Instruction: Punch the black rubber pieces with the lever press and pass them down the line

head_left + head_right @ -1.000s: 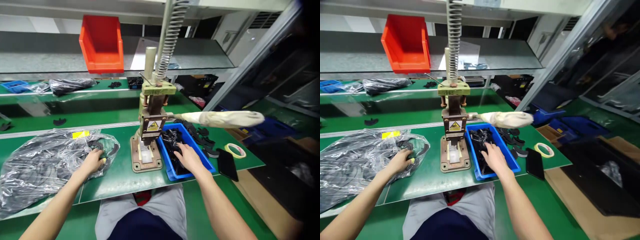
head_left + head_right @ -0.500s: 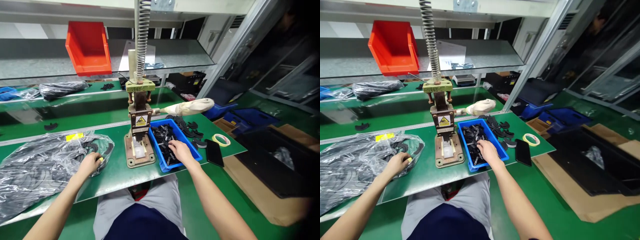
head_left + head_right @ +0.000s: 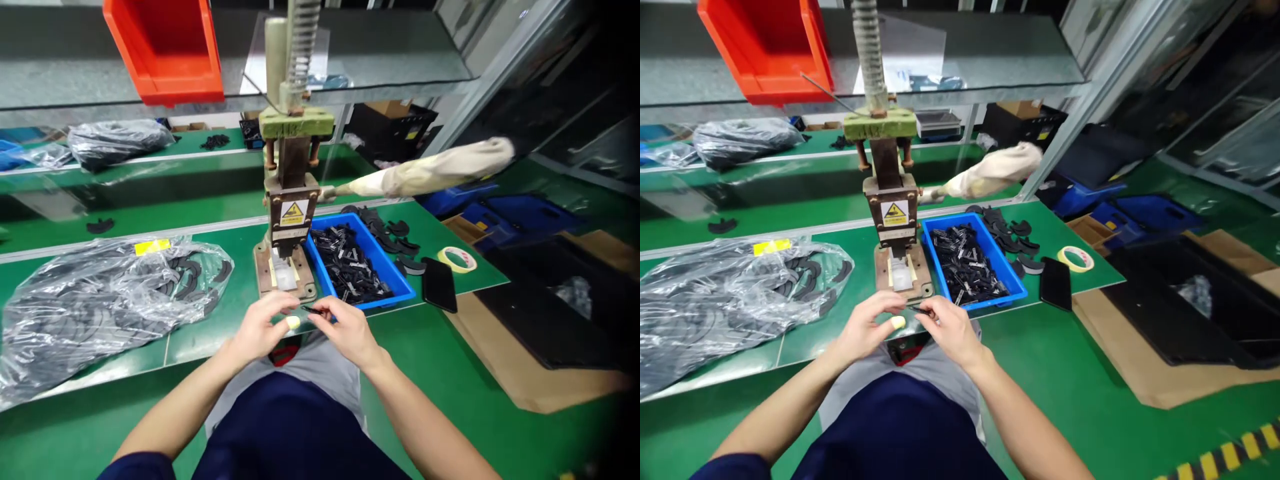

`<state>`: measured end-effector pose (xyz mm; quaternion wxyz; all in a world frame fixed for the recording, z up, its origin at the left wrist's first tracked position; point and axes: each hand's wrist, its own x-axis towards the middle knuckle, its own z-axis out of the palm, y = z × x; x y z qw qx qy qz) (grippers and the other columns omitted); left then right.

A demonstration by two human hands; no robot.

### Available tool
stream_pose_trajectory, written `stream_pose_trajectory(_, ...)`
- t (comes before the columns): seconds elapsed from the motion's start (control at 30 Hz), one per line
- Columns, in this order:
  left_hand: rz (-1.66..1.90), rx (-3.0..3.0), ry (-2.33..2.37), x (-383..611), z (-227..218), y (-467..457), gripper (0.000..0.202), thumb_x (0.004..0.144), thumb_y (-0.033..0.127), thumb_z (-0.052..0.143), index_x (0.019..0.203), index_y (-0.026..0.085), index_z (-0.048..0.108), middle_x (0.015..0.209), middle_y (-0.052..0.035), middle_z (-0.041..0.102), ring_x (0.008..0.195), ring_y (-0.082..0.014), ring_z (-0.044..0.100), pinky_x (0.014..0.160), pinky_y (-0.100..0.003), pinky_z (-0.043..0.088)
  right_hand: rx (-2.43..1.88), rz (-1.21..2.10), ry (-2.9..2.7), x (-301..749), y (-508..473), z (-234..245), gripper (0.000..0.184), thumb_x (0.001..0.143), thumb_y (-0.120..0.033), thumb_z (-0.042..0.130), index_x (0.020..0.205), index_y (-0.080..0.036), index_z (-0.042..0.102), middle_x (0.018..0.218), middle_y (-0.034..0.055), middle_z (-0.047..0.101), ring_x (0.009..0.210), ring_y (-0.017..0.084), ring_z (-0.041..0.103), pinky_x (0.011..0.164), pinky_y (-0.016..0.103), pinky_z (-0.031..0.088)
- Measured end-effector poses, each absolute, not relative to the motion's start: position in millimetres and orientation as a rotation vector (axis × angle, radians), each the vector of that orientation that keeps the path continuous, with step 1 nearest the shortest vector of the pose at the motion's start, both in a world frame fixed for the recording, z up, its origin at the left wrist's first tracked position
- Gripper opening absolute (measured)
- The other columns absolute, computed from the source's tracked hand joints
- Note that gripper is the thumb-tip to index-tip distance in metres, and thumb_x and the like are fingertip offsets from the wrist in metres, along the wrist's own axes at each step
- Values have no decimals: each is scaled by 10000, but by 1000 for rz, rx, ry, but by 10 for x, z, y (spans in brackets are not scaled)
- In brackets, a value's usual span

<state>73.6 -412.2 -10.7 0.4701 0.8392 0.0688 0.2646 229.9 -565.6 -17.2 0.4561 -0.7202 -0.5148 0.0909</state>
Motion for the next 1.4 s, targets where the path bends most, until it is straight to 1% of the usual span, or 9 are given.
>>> stream_pose_trajectory(0.1, 731, 2077, 26, 785, -189, -4214, 110, 943, 259, 617, 984, 214, 708, 991, -89, 741, 956, -189, 703, 873, -323, 573, -1720, 272, -1308, 2212, -5674, -195, 109, 885, -340, 634, 887, -242, 682, 833, 19, 730, 736, 138, 665, 734, 277, 568)
stream_pose_trajectory(0.2, 785, 2076, 17, 751, -276, -4221, 95, 947, 210, 609, 945, 202, 704, 946, -85, 744, 903, -169, 709, 828, -290, 577, -1708, 284, -1277, 2177, -5696, -263, 99, 883, -330, 646, 907, -239, 677, 830, 11, 726, 721, 128, 661, 705, 262, 566)
stream_pose_trajectory(0.43, 773, 2146, 45, 606, -410, -4221, 132, 957, 190, 580, 971, 201, 711, 991, -91, 762, 941, -170, 727, 848, -295, 597, -1717, 270, -1153, 2026, -5750, -516, 147, 867, -339, 682, 964, -231, 661, 831, 5, 722, 705, 120, 656, 692, 262, 572)
stream_pose_trajectory(0.77, 873, 2114, 27, 552, -588, -4235, 95, 931, 131, 627, 984, 169, 695, 983, -82, 760, 921, -153, 733, 838, -261, 604, -1657, 255, -1113, 1913, -5740, -653, 121, 838, -272, 711, 945, -248, 661, 839, 8, 741, 716, 132, 682, 646, 271, 574)
stream_pose_trajectory(0.9, 882, 2092, 12, 521, -665, -4232, 135, 922, 93, 623, 1019, 158, 690, 1006, -91, 750, 948, -157, 725, 855, -268, 599, -1638, 261, -1118, 1888, -5707, -687, 120, 829, -245, 718, 931, -266, 657, 852, -1, 750, 764, 141, 701, 682, 279, 587)
stream_pose_trajectory(0.97, 879, 2096, 7, 509, -672, -4206, 136, 920, 91, 625, 1021, 158, 685, 1003, -90, 746, 945, -156, 721, 851, -268, 596, -1649, 268, -1116, 1886, -5680, -681, 128, 830, -248, 719, 939, -264, 655, 855, 0, 746, 742, 136, 695, 686, 280, 588)
stream_pose_trajectory(1.13, 921, 2152, 236, 594, -619, -3951, 79, 935, 147, 624, 952, 180, 694, 943, -61, 737, 885, -150, 705, 813, -270, 578, -1696, 300, -1114, 1959, -5607, -581, 161, 871, -246, 667, 1029, -244, 639, 881, 4, 729, 717, 116, 678, 693, 254, 582)
stream_pose_trajectory(1.27, 982, 2259, 421, 823, -618, -3576, 95, 945, 179, 612, 940, 177, 706, 913, -52, 726, 867, -157, 683, 800, -277, 554, -1709, 313, -1161, 2048, -5600, -488, 78, 897, -240, 629, 972, -238, 652, 858, 0, 730, 743, 117, 678, 716, 244, 569)
stream_pose_trajectory(1.4, 926, 2392, 469, 1085, -704, -3256, 161, 948, 150, 561, 956, 174, 720, 946, -57, 718, 927, -170, 673, 850, -288, 544, -1715, 326, -1206, 2101, -5631, -445, 55, 900, -250, 623, 921, -237, 672, 843, 0, 734, 768, 129, 693, 722, 247, 563)
